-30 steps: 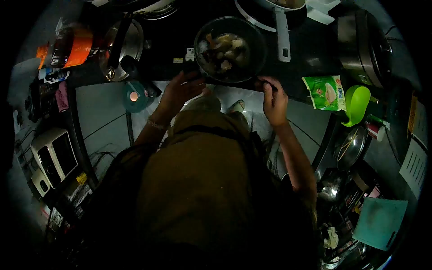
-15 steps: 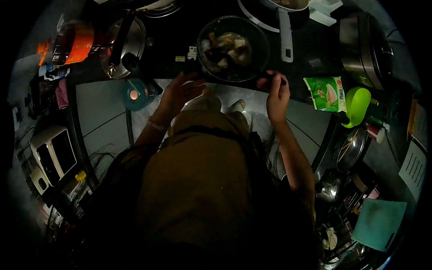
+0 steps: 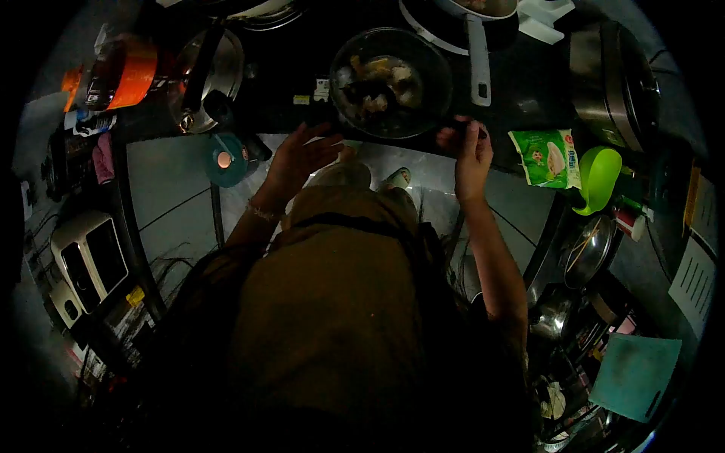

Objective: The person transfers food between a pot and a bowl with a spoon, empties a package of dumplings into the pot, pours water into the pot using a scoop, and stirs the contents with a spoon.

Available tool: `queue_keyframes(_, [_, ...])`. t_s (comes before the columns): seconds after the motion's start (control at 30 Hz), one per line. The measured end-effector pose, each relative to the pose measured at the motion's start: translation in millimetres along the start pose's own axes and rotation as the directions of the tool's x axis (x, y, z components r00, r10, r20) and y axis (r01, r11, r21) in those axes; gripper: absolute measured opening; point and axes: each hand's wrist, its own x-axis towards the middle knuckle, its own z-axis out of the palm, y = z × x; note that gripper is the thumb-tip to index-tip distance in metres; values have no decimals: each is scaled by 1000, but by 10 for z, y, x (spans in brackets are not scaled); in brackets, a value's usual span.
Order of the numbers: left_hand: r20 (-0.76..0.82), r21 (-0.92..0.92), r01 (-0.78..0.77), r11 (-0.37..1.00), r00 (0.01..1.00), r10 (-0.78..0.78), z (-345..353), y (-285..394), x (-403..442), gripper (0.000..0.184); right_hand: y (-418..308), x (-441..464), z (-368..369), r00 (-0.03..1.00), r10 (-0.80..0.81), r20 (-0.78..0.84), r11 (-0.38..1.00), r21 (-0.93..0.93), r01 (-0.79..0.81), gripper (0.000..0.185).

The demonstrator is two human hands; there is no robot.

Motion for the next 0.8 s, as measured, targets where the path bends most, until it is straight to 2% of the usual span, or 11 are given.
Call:
queue_keyframes(0.1, [11, -10, -5, 1000, 1000, 5, -28, -25, 36, 63, -20, -7, 21, 992, -85, 95, 996, -21, 88, 32])
queue_keyframes(0.17, [22, -13, -8, 1000, 1000, 8, -44, -40, 55, 63, 17, 0, -18, 949, -233, 211, 934, -223, 279, 31])
queue_keyframes(0.2, [17, -3, -6, 1000, 1000, 6, -30, -32, 55, 63, 2, -15, 8, 950, -231, 209, 934, -224, 277, 31])
queue_keyframes(0.27, [19, 10, -2, 1000, 1000, 2, 0, -29, 76, 63, -60, -46, 78, 980, -81, 182, 970, -213, 120, 36])
queue_keyframes(0.3, [20, 5, -4, 1000, 1000, 4, 3, -30, 85, 62, -69, -15, 66, 980, -83, 181, 969, -213, 122, 36])
queue_keyframes(0.37, [18, 1, -7, 1000, 1000, 7, 0, -24, 82, 61, -74, 56, 60, 996, -28, 87, 989, -142, 40, 33])
queue_keyframes(0.5, [42, 32, -18, 999, 999, 17, 33, 22, 97, 64, -334, 133, 141, 998, -47, 49, 998, -32, 49, 34])
queue_keyframes(0.57, [41, 39, -17, 999, 999, 15, 63, 44, 84, 63, -514, 157, 183, 995, -102, 22, 989, -101, 104, 34])
queue_keyframes(0.7, [64, 40, -41, 998, 997, 39, 120, 135, 95, 59, -711, 323, 175, 990, -140, 23, 987, -79, 142, 35])
queue_keyframes(0.8, [64, 37, -48, 998, 997, 45, 173, 208, 104, 58, -967, 403, 175, 987, -163, 13, 977, -136, 163, 39])
